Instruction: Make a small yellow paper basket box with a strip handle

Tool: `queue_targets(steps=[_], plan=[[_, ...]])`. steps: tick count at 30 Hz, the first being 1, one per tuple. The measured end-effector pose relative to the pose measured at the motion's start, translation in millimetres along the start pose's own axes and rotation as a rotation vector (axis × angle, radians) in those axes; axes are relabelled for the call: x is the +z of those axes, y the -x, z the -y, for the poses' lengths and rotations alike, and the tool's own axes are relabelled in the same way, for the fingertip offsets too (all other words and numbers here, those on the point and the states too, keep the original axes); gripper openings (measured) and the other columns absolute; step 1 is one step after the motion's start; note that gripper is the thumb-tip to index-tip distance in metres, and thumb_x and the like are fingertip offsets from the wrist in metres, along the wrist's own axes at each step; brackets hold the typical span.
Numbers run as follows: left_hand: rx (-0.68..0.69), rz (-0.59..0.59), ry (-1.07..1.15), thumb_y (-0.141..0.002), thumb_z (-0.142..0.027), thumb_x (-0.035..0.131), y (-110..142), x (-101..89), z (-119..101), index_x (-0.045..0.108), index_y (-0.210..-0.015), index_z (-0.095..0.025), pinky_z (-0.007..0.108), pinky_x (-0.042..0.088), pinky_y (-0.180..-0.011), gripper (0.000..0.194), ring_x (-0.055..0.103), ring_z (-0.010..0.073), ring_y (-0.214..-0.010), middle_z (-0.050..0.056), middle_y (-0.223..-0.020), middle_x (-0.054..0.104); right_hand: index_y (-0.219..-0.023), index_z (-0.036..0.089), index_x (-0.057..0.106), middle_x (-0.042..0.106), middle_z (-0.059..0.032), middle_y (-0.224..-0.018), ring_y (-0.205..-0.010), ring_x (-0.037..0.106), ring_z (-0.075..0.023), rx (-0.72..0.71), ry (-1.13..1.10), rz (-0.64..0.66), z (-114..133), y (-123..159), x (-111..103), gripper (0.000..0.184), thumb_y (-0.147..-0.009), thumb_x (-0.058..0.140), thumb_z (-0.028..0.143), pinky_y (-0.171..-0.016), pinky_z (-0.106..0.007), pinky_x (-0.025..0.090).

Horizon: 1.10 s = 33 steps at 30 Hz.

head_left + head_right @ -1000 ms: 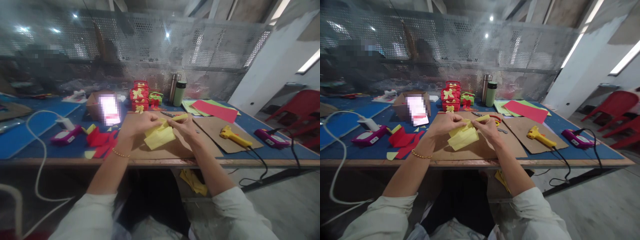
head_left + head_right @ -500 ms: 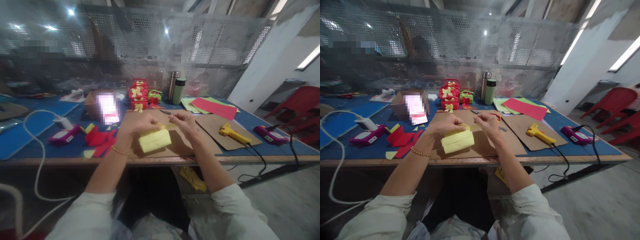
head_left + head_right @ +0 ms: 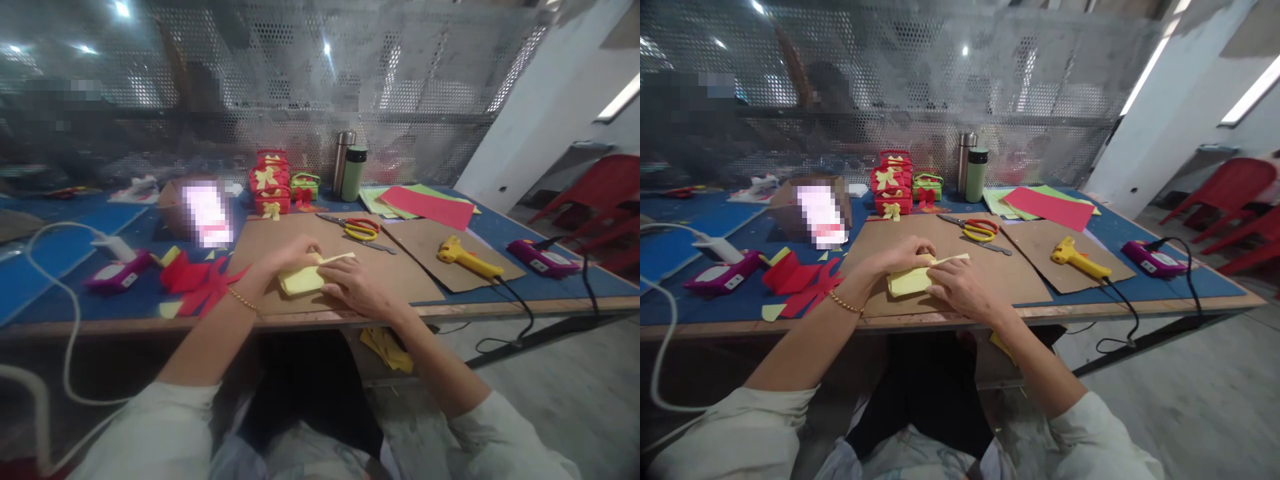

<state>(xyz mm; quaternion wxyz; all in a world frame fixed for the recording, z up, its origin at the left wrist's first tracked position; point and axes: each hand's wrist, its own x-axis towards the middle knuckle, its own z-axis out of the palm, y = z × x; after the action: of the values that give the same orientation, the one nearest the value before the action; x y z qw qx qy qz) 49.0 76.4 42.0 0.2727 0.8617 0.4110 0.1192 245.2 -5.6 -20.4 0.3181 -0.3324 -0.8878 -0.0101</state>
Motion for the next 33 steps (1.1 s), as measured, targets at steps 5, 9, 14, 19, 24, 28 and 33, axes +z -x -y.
queue_targets(steps=[5,9,14,19,24,28,33], plan=[[-0.019,-0.107,-0.23,-0.081,-0.019,0.061,7.2,-0.4,-2.7,0.07,-0.108,-0.017,0.03,0.045,-0.078,0.028,0.062,0.0209,-0.089,0.007,-0.097,0.071,-0.121,0.018,0.074,0.076,-0.0181,-0.126,-0.111,0.07,-0.0301,-0.012,0.044,-0.004,-0.8,4.8,8.3,0.031,-0.105,0.057,0.039,-0.1,-0.05,0.052],[0.009,-0.163,-0.333,-0.08,-0.011,0.058,10.4,0.9,-7.0,0.069,-0.097,-0.018,0.034,0.045,-0.082,0.021,0.062,0.0224,-0.088,0.008,-0.094,0.073,-0.123,0.02,0.074,0.077,-0.0178,-0.125,-0.112,0.071,-0.0309,-0.012,0.058,-0.008,-2.0,6.2,12.7,0.032,-0.104,0.06,0.041,-0.099,-0.05,0.054],[-0.005,-0.099,-0.37,-0.082,-0.012,0.057,11.2,1.6,-11.8,0.069,-0.07,-0.018,0.035,0.043,-0.078,0.018,0.059,0.0209,-0.072,0.007,-0.073,0.07,-0.125,0.021,0.074,0.077,-0.0168,-0.126,-0.113,0.071,-0.0298,-0.015,0.056,-0.021,-3.2,6.3,11.8,0.031,-0.103,0.062,0.04,-0.1,-0.049,0.054],[-0.023,-0.026,-0.298,-0.087,-0.023,0.057,21.2,-0.2,-5.4,0.073,-0.085,-0.017,0.033,0.043,-0.076,0.018,0.062,0.0225,-0.08,0.009,-0.087,0.071,-0.126,0.019,0.073,0.077,-0.0176,-0.126,-0.115,0.071,-0.0302,-0.046,0.051,0.01,-1.2,5.3,4.7,0.032,-0.105,0.058,0.038,-0.1,-0.049,0.054],[0.031,-0.04,-0.287,-0.096,-0.027,0.048,34.0,3.5,1.7,0.072,-0.104,-0.017,0.035,0.047,-0.09,0.028,0.062,0.0236,-0.1,0.01,-0.104,0.068,-0.124,0.018,0.072,0.076,-0.0174,-0.127,-0.114,0.07,-0.0301,-0.031,0.067,0.029,-0.4,3.8,3.8,0.03,-0.105,0.058,0.037,-0.1,-0.049,0.054],[0.021,-0.097,-0.293,-0.1,-0.035,0.046,36.1,14.7,9.8,0.07,-0.112,-0.017,0.038,0.048,-0.095,0.032,0.061,0.0244,-0.102,0.01,-0.109,0.063,-0.127,0.02,0.071,0.074,-0.0173,-0.13,-0.118,0.068,-0.0303,-0.018,0.041,0.051,3.2,4.0,-0.2,0.031,-0.105,0.057,0.036,-0.103,-0.049,0.054],[0.038,-0.133,-0.32,-0.1,-0.036,0.045,30.7,20.8,25.4,0.07,-0.117,-0.017,0.042,0.048,-0.101,0.036,0.062,0.0265,-0.103,0.011,-0.109,0.063,-0.131,0.023,0.071,0.071,-0.0154,-0.138,-0.126,0.065,-0.0283,0.074,0.09,-0.005,-10.8,25.1,-26.2,0.032,-0.106,0.054,0.032,-0.108,-0.049,0.052]])
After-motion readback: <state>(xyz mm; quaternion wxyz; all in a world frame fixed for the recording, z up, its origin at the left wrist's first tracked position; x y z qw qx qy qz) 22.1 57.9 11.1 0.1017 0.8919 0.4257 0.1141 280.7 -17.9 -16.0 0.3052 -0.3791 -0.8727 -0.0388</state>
